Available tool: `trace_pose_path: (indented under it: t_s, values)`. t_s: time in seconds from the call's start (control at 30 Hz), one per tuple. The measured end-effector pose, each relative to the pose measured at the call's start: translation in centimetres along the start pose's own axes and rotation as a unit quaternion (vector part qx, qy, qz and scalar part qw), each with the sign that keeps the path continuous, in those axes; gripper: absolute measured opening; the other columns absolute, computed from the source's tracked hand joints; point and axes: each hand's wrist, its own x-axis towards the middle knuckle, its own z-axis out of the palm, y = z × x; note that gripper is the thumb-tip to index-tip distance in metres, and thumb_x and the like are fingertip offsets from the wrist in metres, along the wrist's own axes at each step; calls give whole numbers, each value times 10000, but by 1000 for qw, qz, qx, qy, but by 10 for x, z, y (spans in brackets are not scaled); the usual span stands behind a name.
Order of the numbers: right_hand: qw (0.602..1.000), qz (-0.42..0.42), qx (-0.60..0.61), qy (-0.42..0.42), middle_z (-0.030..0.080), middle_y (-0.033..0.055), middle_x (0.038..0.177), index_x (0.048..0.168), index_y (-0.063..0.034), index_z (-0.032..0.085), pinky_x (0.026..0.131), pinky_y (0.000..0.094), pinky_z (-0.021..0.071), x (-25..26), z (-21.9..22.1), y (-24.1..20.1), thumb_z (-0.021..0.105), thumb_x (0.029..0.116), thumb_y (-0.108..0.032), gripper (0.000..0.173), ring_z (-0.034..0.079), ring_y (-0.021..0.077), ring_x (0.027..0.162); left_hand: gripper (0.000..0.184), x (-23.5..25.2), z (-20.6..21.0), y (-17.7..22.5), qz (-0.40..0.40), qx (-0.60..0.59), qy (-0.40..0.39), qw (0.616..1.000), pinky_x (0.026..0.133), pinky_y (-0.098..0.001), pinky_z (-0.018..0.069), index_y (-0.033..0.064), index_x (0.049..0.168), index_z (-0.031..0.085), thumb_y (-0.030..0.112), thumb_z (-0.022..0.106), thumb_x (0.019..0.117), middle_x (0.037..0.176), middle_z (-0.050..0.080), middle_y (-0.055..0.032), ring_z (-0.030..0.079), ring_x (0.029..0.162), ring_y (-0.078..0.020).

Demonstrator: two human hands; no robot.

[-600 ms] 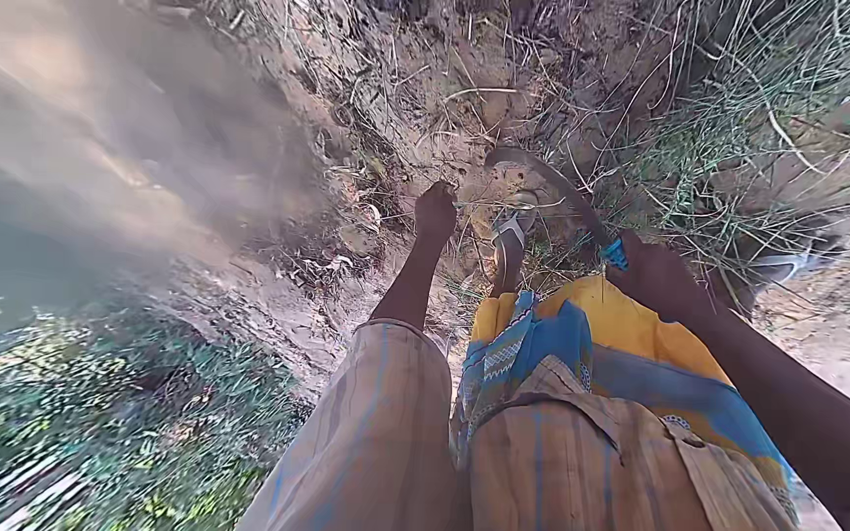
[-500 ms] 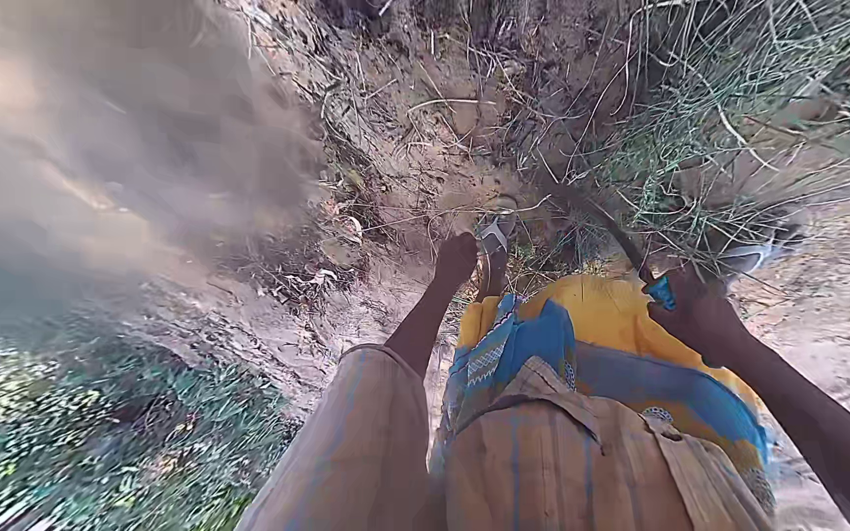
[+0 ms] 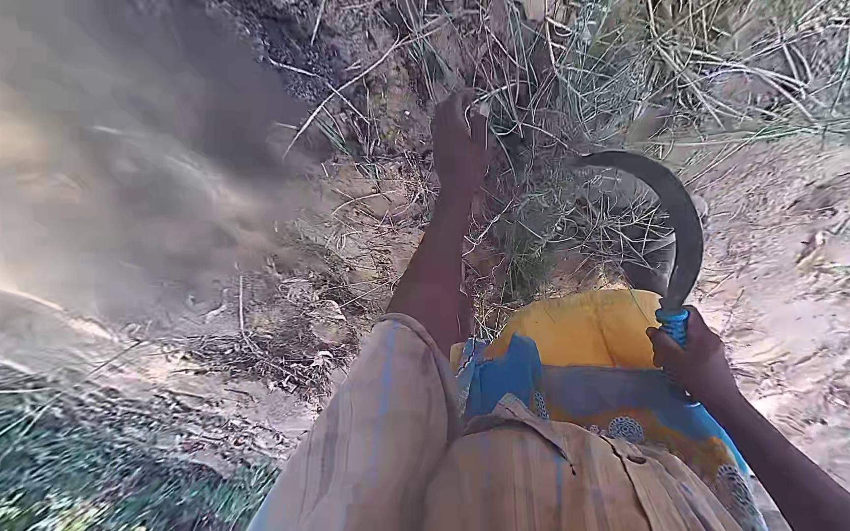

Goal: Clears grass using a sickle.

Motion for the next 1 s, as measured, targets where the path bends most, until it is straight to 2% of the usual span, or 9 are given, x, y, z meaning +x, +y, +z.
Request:
trace_pose_path:
  t_s: [0.2, 0.27, 0.33, 0.4, 0.57, 0.67, 0.83, 0.9, 1.0]
  values:
    - [991, 56, 104, 57, 600, 80, 800, 1261, 105, 523, 552, 293, 518, -26, -27, 24, 615, 909, -177, 461, 574, 87, 572, 757, 12, 94, 71, -79, 177, -198, 961, 1185, -721, 179, 74, 1577, 402, 463, 662, 982, 1714, 40, -248, 30, 1578, -467]
    - [986, 54, 139, 76, 585, 17, 762, 1246, 90, 521, 530, 230, 515, -28, -33, 28, 608, 884, -197, 470, 564, 30, 543, 733, -15, 133, 71, -105, 237, -260, 930, 1165, -684, 297, 72, 1573, 394, 391, 672, 975, 1693, 140, -259, 182, 1557, -451]
    - [981, 51, 166, 88, 592, 19, 762, 1254, 120, 523, 537, 221, 513, -32, -39, 33, 605, 880, -191, 493, 561, 19, 546, 743, -55, 154, 64, -100, 270, -321, 902, 1173, -690, 263, 0, 1588, 318, 281, 658, 989, 1655, 242, -288, 259, 1528, -461]
    - [978, 46, 180, 92, 590, 20, 761, 1265, 120, 518, 523, 217, 517, -35, -43, 42, 601, 880, -206, 511, 563, 16, 535, 585, -99, 161, 50, -66, 318, -403, 856, 1126, -685, 349, -38, 1519, 427, 232, 604, 1031, 1625, 300, -293, 336, 1486, -476]
    - [987, -7, 150, 59, 610, 90, 748, 1257, 96, 546, 525, 332, 520, -20, -47, 49, 596, 905, -219, 476, 580, 127, 537, 479, -214, 147, -2, -99, 370, -586, 714, 1117, -692, 352, -30, 1501, 466, 91, 509, 1040, 1586, 376, -297, 372, 1457, -497]
    - [996, -53, 73, 10, 658, 194, 852, 1308, 98, 534, 629, 458, 545, 20, -49, 28, 616, 962, -179, 451, 652, 268, 656, 467, -243, 141, -16, -130, 377, -577, 713, 1117, -717, 333, 0, 1472, 515, 104, 553, 1018, 1555, 435, -275, 425, 1424, -485]
    - [992, -70, -95, -38, 644, 354, 1024, 1351, 70, 483, 749, 704, 497, 111, -30, -22, 672, 987, -183, 482, 659, 562, 926, 661, -186, 130, 40, -115, 356, -564, 736, 1119, -798, 227, 93, 1612, 335, 238, 590, 1020, 1640, 316, -261, 344, 1471, -510]
    - [987, -3, -138, -86, 654, 349, 1085, 1482, 19, 396, 805, 700, 495, 116, -25, -12, 645, 1007, -218, 586, 654, 556, 1008, 552, -151, 110, 77, -71, 332, -504, 794, 1079, -692, 403, 138, 1571, 430, 331, 537, 1066, 1570, 463, -194, 489, 1400, -427]
    - [970, 102, -136, -175, 619, 330, 1225, 1517, -9, 384, 900, 660, 479, 83, -25, 33, 606, 1019, -223, 586, 630, 504, 1118, 415, -99, 82, 107, -12, 208, -339, 918, 1070, -594, 464, 75, 1490, 525, 219, 429, 1113, 1438, 596, -187, 608, 1287, -369]
